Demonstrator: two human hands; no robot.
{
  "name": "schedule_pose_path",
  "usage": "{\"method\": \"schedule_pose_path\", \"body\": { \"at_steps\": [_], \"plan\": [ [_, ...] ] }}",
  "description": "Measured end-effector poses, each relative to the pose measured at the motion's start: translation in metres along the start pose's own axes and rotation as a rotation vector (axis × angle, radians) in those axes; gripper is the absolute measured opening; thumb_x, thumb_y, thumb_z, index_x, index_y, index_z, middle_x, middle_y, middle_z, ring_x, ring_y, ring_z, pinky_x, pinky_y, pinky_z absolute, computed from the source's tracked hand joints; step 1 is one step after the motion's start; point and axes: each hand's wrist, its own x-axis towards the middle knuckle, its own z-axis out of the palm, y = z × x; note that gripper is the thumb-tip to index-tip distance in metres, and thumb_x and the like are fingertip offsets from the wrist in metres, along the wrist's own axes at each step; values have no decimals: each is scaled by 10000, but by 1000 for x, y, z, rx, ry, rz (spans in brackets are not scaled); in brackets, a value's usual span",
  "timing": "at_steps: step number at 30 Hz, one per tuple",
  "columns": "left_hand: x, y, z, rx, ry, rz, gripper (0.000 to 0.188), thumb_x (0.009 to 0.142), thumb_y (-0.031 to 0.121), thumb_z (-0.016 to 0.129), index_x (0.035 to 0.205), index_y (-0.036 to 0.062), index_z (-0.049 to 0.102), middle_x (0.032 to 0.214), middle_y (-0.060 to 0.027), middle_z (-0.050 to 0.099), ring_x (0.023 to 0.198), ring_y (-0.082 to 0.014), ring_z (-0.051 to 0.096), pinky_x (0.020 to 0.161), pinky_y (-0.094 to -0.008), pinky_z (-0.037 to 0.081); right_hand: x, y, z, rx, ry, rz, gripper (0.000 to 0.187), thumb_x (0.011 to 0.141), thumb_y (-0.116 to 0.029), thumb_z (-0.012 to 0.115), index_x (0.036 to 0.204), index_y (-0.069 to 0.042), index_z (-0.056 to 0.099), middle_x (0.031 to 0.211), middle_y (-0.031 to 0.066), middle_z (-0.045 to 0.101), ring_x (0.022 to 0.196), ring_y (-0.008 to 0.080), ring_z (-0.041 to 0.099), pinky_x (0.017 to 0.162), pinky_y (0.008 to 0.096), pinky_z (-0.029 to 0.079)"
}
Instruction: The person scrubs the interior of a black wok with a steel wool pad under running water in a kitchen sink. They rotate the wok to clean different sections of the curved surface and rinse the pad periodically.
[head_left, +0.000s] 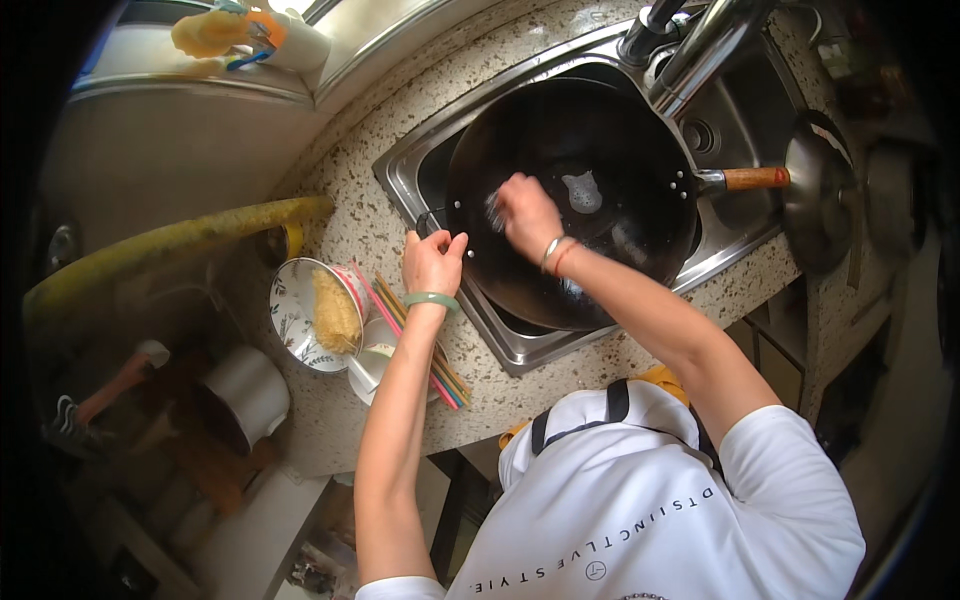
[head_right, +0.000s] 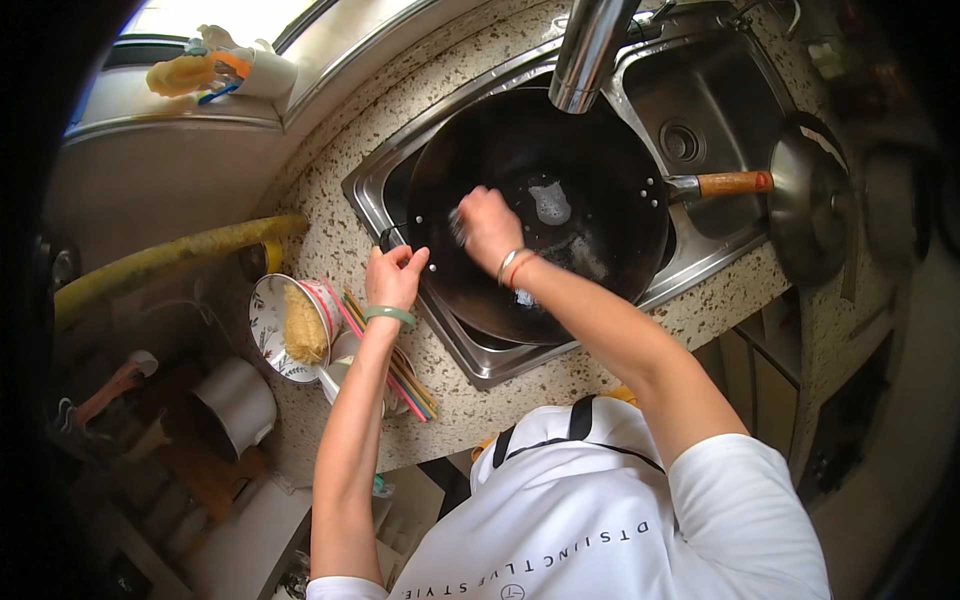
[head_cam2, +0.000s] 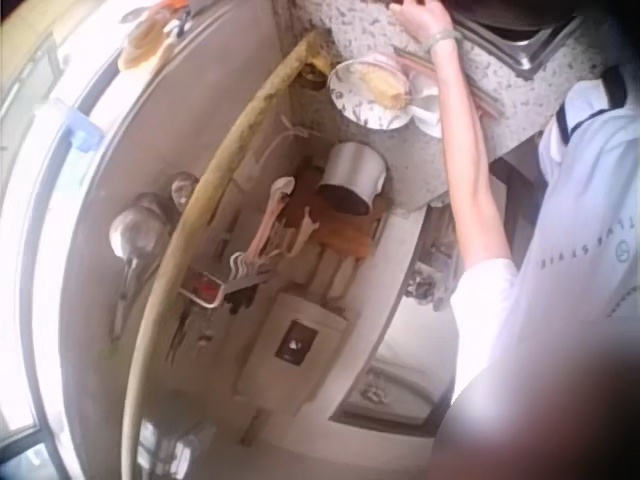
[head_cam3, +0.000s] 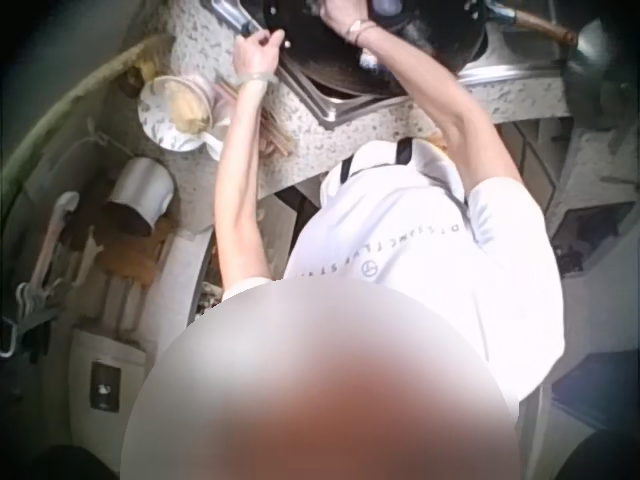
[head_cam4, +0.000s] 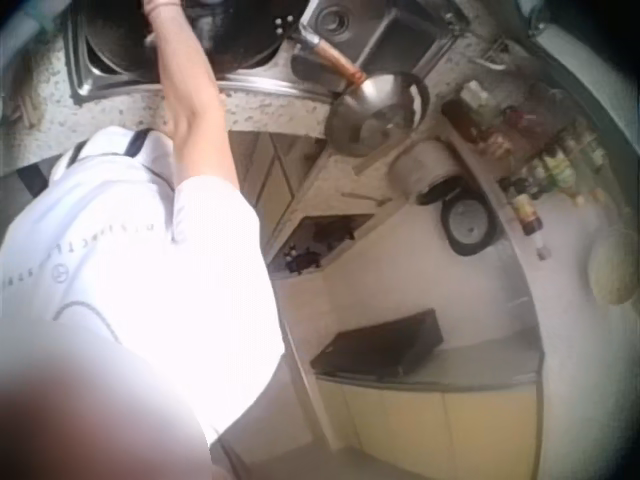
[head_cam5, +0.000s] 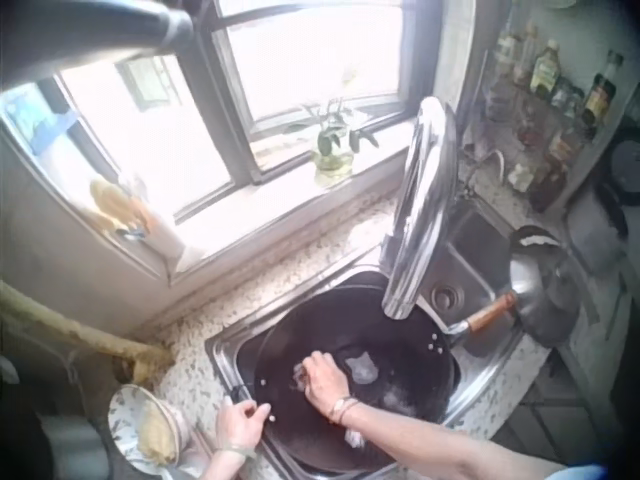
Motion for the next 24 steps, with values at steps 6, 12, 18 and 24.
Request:
{"method": "schedule_pose_path", "body": {
  "at_steps": [6, 12, 18, 24],
  "plan": [
    [3, 6, -4, -14, -57, -29, 307, 817, 357, 769, 818, 55, 716, 883, -189, 575, 828, -375, 606, 737, -464, 481, -9, -17, -9, 62, -40, -104, 126, 766, 16, 633, 844, -54, 564, 908, 109, 546, 885, 334, 550, 756, 427, 513],
    [3, 7, -3, 6, -29, -43, 314, 823, 366, 766, 843, 55, 726, 916, -183, 575, 859, -377, 610, 758, -463, 484, 11, 7, 2, 32, 111, -11, 120, 773, 31, 619, 838, -58, 573, 904, 123, 551, 903, 342, 550, 762, 439, 501],
    [3, 3, -2, -23, -82, -61, 327, 828, 372, 756, 824, 47, 717, 934, -193, 569, 872, -381, 603, 761, -464, 479, -18, -22, -5, 197, -36, -89, 145, 763, 35, 661, 844, -43, 568, 887, 124, 557, 885, 339, 559, 757, 417, 489],
    [4, 0, 0, 0, -70, -71, 344, 836, 382, 744, 796, 42, 699, 918, -193, 563, 855, -386, 593, 757, -474, 472, 11, -7, 5, 116, 160, 20, 132, 782, 40, 643, 861, -40, 574, 908, 121, 556, 889, 345, 545, 758, 431, 483]
  ]
}}
